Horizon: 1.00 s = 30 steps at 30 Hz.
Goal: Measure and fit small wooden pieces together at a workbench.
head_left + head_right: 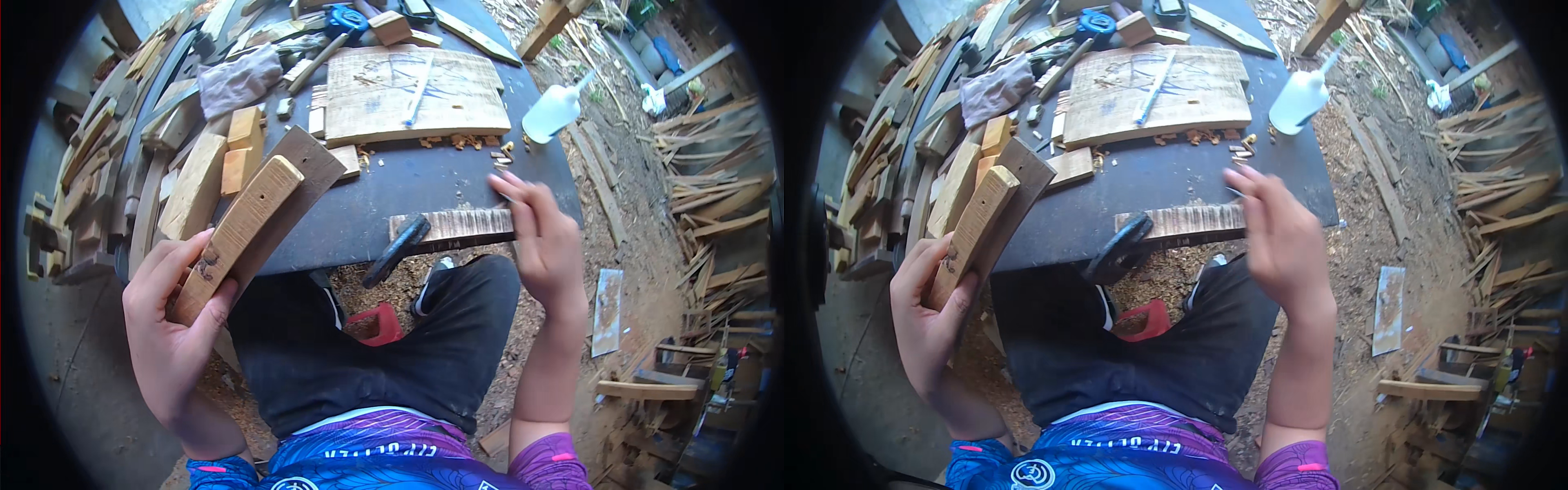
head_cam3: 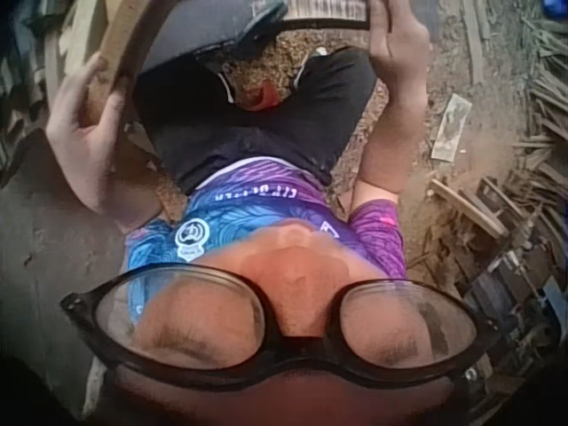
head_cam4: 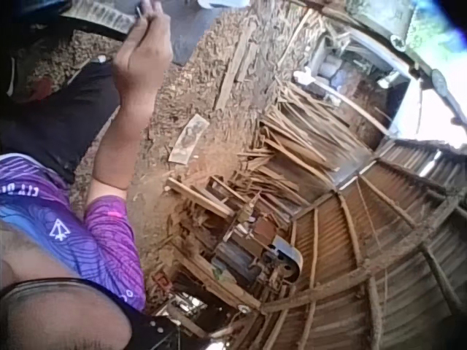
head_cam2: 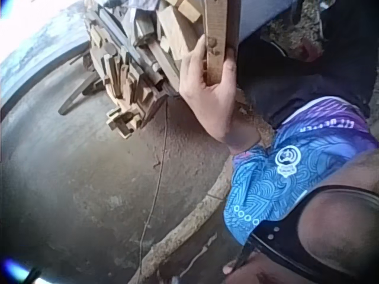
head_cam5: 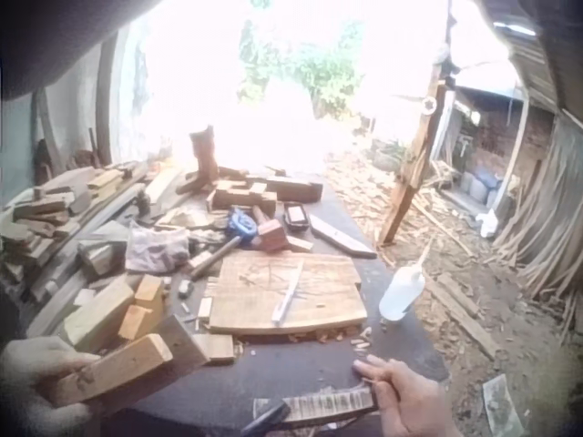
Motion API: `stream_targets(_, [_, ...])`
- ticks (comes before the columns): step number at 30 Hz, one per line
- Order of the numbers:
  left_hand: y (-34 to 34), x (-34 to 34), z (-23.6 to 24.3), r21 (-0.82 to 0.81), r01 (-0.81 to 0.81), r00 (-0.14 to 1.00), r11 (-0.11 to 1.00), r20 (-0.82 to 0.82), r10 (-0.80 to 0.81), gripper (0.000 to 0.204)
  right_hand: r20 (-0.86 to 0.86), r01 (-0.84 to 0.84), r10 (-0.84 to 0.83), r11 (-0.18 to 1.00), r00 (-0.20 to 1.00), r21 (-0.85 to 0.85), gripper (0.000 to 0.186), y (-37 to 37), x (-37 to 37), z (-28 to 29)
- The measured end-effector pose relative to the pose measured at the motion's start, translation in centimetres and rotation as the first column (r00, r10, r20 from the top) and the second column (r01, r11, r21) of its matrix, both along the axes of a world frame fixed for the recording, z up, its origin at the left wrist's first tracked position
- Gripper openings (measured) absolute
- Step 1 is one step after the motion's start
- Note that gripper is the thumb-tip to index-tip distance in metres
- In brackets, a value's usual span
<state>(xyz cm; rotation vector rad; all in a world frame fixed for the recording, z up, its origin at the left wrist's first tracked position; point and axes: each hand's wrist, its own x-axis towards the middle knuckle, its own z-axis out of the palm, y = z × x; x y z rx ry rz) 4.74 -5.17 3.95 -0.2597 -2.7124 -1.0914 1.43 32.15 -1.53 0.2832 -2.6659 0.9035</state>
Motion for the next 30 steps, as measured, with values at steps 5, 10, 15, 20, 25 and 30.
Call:
stream_targets(5, [-0.6,-0.2,-0.9,-0.005,-0.008,1.000,1.000,-0.025,0.008,0.045,-0.127,0.318,-0.300,0.934,0.945,0.162,0.026,4.3,3.1,0.7])
stream_targets(10, [-0.2,-0.2,-1.1,0.004,0.020,0.999,1.000,-0.046,-0.020,0.045,-0.163,-0.130,0.122,0.991,0.979,-0.040,0.017,-1.0,-0.2,0.2])
stream_targets(15, [-0.5,-0.4,0.3,0.037,0.080,0.997,0.996,-0.013,-0.080,0.045,-0.015,0.016,-0.018,0.993,1.000,-0.119,0.013,1.8,1.6,-0.9])
stream_targets(20, [0.7,-4.2,0.1,0.110,0.189,0.981,0.976,0.017,-0.191,0.045,-0.129,0.271,-0.260,0.960,0.957,0.075,0.014,4.5,5.0,0.2])
stream_targets(25, [8.2,-11.4,-0.8,-0.068,0.541,0.829,0.838,-0.127,-0.545,0.041,-0.256,0.340,-0.383,0.919,0.887,-0.198,0.018,4.2,6.6,0.3])
stream_targets(30, [15.8,-15.7,-0.3,-0.210,0.685,0.729,0.698,0.207,-0.653,0.038,-0.204,0.330,-0.406,0.887,0.891,-0.324,0.017,3.6,8.0,-0.8])
